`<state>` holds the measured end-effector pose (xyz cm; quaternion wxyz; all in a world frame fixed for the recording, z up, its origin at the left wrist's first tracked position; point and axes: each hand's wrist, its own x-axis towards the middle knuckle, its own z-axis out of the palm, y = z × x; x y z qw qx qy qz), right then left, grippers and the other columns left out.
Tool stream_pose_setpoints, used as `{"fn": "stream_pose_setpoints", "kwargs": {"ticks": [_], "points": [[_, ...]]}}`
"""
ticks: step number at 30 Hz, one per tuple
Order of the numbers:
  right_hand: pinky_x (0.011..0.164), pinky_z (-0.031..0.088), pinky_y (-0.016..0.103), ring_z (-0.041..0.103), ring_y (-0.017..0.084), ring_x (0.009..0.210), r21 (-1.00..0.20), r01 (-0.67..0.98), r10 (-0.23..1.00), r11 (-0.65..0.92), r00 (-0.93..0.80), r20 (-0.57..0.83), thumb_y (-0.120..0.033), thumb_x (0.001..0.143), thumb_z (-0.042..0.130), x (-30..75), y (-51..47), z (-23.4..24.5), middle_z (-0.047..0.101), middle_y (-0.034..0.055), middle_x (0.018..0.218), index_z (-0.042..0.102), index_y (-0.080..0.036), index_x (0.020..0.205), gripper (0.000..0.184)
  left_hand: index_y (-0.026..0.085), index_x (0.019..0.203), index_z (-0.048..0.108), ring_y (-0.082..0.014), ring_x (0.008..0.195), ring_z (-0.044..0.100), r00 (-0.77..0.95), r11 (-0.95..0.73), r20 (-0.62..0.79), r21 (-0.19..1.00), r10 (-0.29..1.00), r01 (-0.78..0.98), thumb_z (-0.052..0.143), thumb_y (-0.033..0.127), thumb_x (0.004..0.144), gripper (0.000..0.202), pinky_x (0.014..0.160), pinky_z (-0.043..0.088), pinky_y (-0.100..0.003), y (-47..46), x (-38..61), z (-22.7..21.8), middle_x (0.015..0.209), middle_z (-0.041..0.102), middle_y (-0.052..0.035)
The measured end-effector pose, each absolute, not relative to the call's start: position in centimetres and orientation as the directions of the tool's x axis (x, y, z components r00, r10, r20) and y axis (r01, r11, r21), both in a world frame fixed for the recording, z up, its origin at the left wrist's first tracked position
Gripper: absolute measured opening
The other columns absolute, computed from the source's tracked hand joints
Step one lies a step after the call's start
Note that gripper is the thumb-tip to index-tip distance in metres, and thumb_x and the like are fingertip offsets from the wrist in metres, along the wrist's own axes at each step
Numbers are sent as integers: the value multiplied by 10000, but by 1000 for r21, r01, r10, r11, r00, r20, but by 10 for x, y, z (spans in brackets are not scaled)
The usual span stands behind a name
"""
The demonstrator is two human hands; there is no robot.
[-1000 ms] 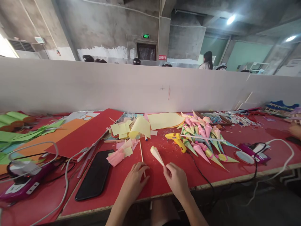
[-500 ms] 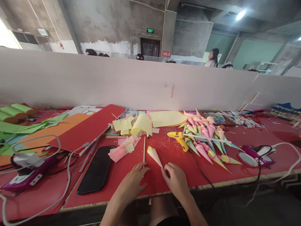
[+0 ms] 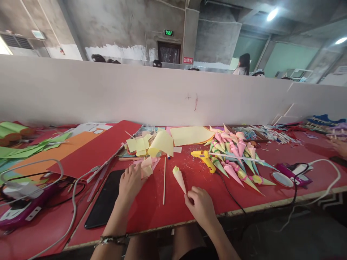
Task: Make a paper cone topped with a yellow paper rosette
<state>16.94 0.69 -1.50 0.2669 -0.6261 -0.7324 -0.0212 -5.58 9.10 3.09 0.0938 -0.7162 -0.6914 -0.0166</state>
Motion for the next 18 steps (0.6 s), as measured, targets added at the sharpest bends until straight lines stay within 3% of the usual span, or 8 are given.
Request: {"fn": "stream_pose_setpoints", "kwargs": {"ticks": [3,9,13,18], "points": [[543,219,231,445,95,556,-319,926,915,202,-62,400,-176,785,476,170,8,-14,492,-21,566,463,-173,524,261,104,1188,427,-279,981,517,65,-51,107,-125,992,991,445,277,781,443,758,418,-357,100,-57,37,1038,571,-152],[547,234,217,458,103,564,-398,893,926,209,-50,375,-247,814,460,173,8,-12,504,-17,572,464,-175,567,258,130,1070,529,-248,974,538,242,-227,210,-92,947,970,394,149,769,330,819,392,-339,101,-59,42,1062,574,-125],[537,232,216,462,106,556,-433,876,929,211,-41,369,-257,825,443,174,8,-12,514,-13,578,467,-178,585,254,168,966,582,-237,879,580,280,-283,99,16,955,959,413,319,791,286,729,432,-320,95,-58,32,1027,569,-116],[517,230,217,452,104,531,-460,858,929,228,-51,366,-249,837,415,176,9,-12,504,-13,564,442,-180,569,278,180,948,584,-256,939,547,397,-412,121,144,910,900,538,409,689,349,767,433,-339,87,-60,21,1029,553,-117]]}}
